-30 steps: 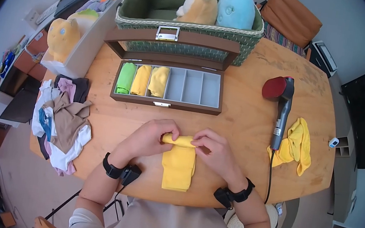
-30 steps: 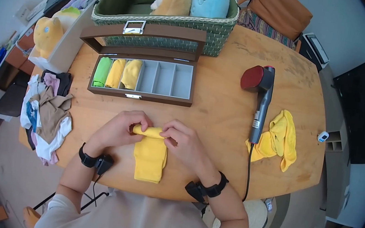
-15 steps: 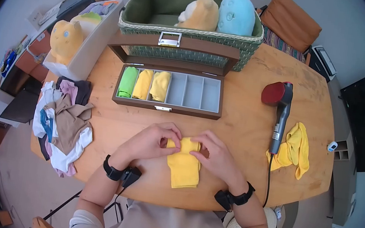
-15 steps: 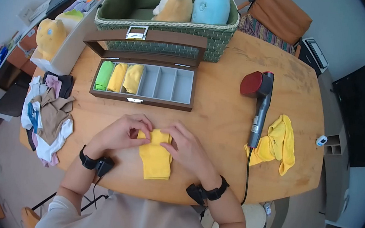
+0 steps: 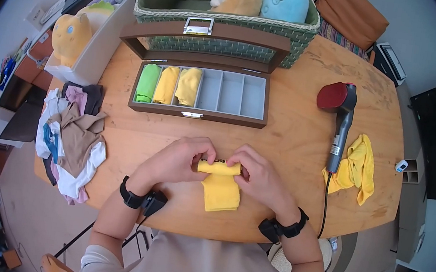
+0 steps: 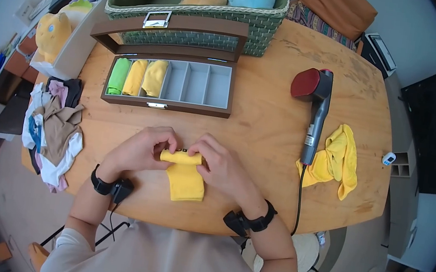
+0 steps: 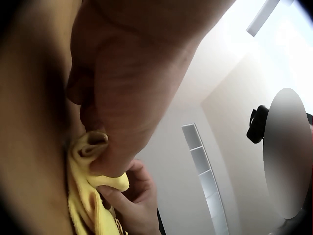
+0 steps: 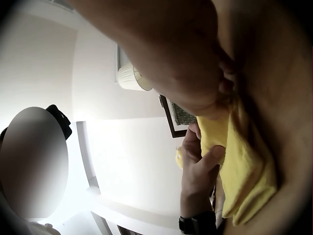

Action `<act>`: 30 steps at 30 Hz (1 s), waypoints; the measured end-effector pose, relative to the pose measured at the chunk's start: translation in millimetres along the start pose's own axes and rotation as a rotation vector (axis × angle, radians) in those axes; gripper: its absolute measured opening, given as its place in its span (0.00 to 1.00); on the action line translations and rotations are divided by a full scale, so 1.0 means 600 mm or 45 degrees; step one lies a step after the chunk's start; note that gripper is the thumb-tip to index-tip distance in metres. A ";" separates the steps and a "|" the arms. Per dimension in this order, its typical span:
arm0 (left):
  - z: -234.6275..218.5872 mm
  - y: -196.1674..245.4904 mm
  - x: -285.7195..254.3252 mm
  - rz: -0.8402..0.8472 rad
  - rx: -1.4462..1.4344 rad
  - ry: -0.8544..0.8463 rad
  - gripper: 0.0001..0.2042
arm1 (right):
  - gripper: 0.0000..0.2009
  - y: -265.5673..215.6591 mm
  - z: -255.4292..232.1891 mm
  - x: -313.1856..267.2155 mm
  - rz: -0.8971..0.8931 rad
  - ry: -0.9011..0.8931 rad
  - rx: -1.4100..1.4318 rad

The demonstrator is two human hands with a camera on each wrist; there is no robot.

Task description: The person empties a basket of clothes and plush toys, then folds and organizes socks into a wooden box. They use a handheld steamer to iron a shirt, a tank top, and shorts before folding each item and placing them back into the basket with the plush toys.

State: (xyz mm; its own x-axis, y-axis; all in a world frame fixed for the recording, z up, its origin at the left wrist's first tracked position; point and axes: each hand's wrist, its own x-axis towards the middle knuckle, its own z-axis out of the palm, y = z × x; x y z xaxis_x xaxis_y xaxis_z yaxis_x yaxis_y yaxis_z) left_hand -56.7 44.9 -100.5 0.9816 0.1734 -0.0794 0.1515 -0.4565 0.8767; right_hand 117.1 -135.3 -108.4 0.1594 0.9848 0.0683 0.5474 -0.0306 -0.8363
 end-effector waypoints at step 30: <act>0.018 0.021 -0.008 0.161 0.100 0.055 0.14 | 0.16 -0.001 -0.004 -0.004 -0.077 -0.098 -0.042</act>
State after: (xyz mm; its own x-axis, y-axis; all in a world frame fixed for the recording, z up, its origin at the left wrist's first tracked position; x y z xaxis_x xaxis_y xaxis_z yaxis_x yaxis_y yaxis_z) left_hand -58.2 28.9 -94.2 0.9878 0.1471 0.0513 0.0374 -0.5433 0.8387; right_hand 118.2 -138.3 -106.7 0.0624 0.9953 0.0746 0.5808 0.0246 -0.8137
